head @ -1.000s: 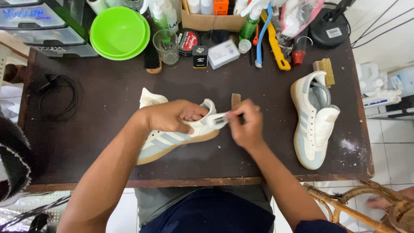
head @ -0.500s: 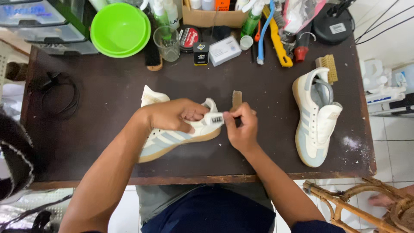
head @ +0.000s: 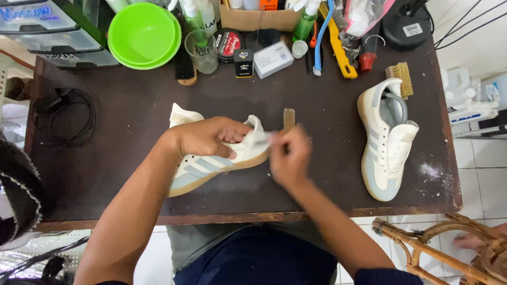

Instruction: The person scrubs the upper and sole of a white sneaker with a brush. They then apply a cleaning solution from a bottle onto a cloth and wipe the shoe's surface.

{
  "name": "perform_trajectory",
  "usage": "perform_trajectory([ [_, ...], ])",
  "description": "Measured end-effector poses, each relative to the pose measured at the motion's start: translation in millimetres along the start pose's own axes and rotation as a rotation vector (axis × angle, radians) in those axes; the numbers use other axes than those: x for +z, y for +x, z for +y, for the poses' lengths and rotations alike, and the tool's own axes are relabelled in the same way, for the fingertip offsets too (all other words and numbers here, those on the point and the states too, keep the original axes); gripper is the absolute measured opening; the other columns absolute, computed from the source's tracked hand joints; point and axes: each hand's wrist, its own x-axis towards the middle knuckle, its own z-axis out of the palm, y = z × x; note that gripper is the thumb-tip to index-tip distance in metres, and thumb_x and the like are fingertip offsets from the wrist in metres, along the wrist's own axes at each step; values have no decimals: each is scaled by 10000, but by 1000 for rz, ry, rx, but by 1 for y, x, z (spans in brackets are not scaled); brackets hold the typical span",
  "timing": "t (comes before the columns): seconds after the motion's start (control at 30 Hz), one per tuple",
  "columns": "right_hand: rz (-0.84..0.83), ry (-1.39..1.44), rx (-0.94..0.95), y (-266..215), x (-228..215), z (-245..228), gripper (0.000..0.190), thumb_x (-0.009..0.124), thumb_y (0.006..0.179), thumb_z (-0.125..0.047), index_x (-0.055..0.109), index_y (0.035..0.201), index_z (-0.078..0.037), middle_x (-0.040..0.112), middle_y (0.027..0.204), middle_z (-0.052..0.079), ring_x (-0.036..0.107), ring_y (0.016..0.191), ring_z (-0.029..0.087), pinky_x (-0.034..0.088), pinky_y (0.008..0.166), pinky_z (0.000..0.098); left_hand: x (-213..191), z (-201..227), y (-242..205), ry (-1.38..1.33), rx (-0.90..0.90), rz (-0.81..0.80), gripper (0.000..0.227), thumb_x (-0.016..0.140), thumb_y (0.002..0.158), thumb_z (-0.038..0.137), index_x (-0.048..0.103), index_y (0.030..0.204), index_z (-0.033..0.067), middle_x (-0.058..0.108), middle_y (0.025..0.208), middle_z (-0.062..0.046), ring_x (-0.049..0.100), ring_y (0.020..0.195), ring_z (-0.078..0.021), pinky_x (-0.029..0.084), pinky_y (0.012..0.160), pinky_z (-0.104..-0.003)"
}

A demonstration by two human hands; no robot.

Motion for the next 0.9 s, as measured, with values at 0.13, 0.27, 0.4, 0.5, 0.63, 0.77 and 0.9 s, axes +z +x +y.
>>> perform_trajectory([
  [0.13,-79,7,-29,5,-4,-20,269,745,903,-93,597,699,-185,642,712,-15,649,690,204,374,796,284,5,12,-4,-12,-20,9,582,630,795,-38,633,1372,34,782,1129,-158,739,977,-218,600,892,-418],
  [0.27,91,129,97,11,-11,8,295,705,985,-86,511,762,-91,591,681,76,558,604,173,412,652,300,6,4,-4,-28,-6,-5,612,643,787,-42,605,1395,9,770,1139,-185,730,995,-233,586,907,-432],
  [0.4,24,44,7,24,-42,5,312,741,968,-99,520,748,-88,636,722,100,610,615,237,439,645,325,-1,-7,0,-60,-26,-22,637,628,803,-44,574,1434,17,756,1169,-166,696,1024,-222,574,926,-429],
  [0.5,117,24,26,31,-33,5,275,706,981,-67,525,779,-111,623,737,89,600,644,211,414,650,320,-2,-4,0,-61,-36,-4,656,653,791,-48,562,1439,0,769,1147,-182,708,1014,-201,584,911,-425],
  [0.63,-77,16,-46,-5,-4,-26,315,733,897,-48,494,716,-146,578,714,32,598,630,252,412,676,328,3,4,5,-57,-11,-4,670,628,786,-82,554,1448,-8,777,1117,-179,729,973,-207,594,888,-409],
  [0.77,45,-57,-56,5,-9,-1,287,708,938,-75,536,721,-153,573,710,49,584,639,273,402,696,347,-2,-21,1,-28,-31,14,642,662,779,-45,586,1415,-8,773,1107,-170,711,966,-198,590,890,-423],
  [0.9,-102,47,-104,-14,0,-47,351,751,928,-169,480,704,-178,580,692,-19,595,682,212,345,779,334,3,-1,2,-33,-43,3,622,661,782,-46,607,1400,0,782,1113,-164,723,983,-186,593,888,-406],
])
